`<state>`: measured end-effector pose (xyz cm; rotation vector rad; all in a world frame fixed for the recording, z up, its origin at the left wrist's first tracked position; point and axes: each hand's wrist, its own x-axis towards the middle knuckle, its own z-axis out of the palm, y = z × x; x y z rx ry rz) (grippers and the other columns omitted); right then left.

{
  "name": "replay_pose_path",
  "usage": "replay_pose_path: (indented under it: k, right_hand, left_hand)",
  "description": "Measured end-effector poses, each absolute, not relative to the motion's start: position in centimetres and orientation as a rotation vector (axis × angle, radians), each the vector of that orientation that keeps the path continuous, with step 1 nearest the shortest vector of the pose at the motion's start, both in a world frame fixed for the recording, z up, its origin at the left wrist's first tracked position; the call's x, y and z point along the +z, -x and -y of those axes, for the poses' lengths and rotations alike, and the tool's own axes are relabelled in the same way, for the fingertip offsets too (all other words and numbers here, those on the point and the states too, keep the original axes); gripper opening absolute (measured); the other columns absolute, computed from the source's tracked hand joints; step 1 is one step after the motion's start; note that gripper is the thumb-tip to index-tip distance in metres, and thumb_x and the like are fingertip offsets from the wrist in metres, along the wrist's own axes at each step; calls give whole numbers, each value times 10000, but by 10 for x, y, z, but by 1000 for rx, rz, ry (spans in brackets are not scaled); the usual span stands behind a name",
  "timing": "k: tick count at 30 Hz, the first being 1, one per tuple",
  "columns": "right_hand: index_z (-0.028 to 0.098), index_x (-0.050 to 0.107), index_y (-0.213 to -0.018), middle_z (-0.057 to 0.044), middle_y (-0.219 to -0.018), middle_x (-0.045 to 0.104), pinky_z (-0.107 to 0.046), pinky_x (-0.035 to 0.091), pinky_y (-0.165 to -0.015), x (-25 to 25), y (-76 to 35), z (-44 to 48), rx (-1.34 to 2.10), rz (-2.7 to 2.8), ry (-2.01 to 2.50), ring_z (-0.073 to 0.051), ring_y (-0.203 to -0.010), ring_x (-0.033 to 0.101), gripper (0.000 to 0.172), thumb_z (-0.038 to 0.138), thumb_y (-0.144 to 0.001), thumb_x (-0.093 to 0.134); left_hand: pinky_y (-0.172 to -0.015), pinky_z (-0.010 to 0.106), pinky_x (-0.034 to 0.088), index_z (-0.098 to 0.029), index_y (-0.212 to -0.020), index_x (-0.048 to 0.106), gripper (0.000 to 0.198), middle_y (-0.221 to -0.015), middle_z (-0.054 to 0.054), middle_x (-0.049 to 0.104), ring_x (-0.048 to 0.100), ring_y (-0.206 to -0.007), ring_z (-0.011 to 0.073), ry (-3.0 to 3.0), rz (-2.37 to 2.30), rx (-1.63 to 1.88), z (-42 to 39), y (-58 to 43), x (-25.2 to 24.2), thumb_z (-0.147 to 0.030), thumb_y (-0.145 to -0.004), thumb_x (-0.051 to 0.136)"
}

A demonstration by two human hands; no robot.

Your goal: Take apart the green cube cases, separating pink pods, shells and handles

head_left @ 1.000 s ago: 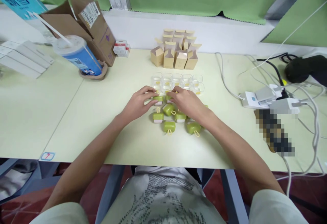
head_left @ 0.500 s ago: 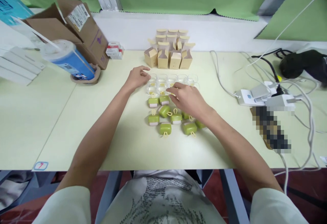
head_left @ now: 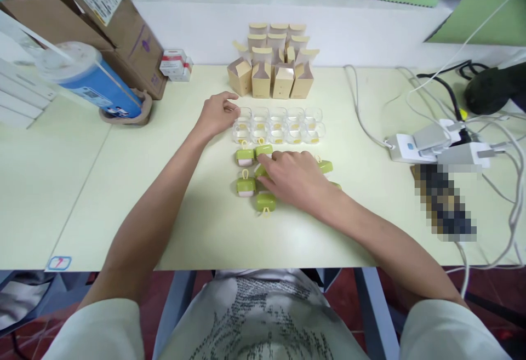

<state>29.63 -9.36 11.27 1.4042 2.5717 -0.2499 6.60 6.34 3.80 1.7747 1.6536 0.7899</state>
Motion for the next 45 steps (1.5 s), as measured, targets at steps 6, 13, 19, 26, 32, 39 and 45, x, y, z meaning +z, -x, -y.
replay_pose_path:
  k: [6,13,19,26,32,39,45]
  right_hand:
    - [173,647,-1548,-249,-1224,864,-403,390,-696,95,-287,98,-273,-2562,-1418,-377,-1004,828,417,231,-1166,490]
    - [235,713,-1484,-152,-1230,849,-395,517,-830,133,-317,88,-581,-2708,-1757,-331,-1020,790,392,420,-1163,584]
    - [231,822,-1410,-136,-1466,795,-345,612,-793,149,-361,57,-1194,-2547,-1890,-218,-884,800,345,387,-1136,683]
    - [102,778,-1503,-226,-1397,764,-406,563,-991,116,-349,51,-595,-2555,-1740,-367,-1237,761,497,230,-1026,833]
    - [97,785,-1367,-226,-1256,823,-384,468,-835,103,-333,54,-397,-2463,-1658,-372,-1128,788,329,320,-1126,791]
    - [117,789,-1325,-216,-1203,841,-366,404,-784,98,-331,53,-359,-2498,-1635,-343,-1062,803,231,278,-1166,747]
    - [107,801,-1327,-205,-1168,837,-365,404,-801,95,-332,52,-356,-2565,-1627,-325,-1025,786,224,248,-1184,705]
  left_hand:
    - [-1039,402,686,-217,-1382,776,400,-1324,116,851,797,-1181,257,-1889,-1623,889,-60,-57,54,-258,-990,714]
    - [-986,385,638,-228,-1315,782,321,-1350,25,834,715,-1212,213,-1930,-1582,925,-36,-64,94,-433,-1082,697]
    - [-918,374,580,-248,-1168,865,219,-1169,34,885,791,-1081,258,-2219,-1356,429,-3,-80,130,-349,-1021,738]
    - [-754,347,442,-223,-1060,823,110,-1123,61,887,822,-1050,294,-2649,-1396,-258,31,-101,127,-192,-1019,727]
    - [-738,353,420,-199,-1097,816,58,-1097,96,886,847,-1082,337,-2696,-1481,-464,41,-114,124,-232,-1097,769]
    - [-702,365,398,-182,-1060,835,76,-1082,109,873,836,-1079,346,-2723,-1490,-446,41,-118,123,-169,-1080,763]
    - [-696,375,402,-153,-1081,843,102,-1092,138,863,829,-1118,371,-2773,-1489,-428,42,-123,121,-236,-1104,789]
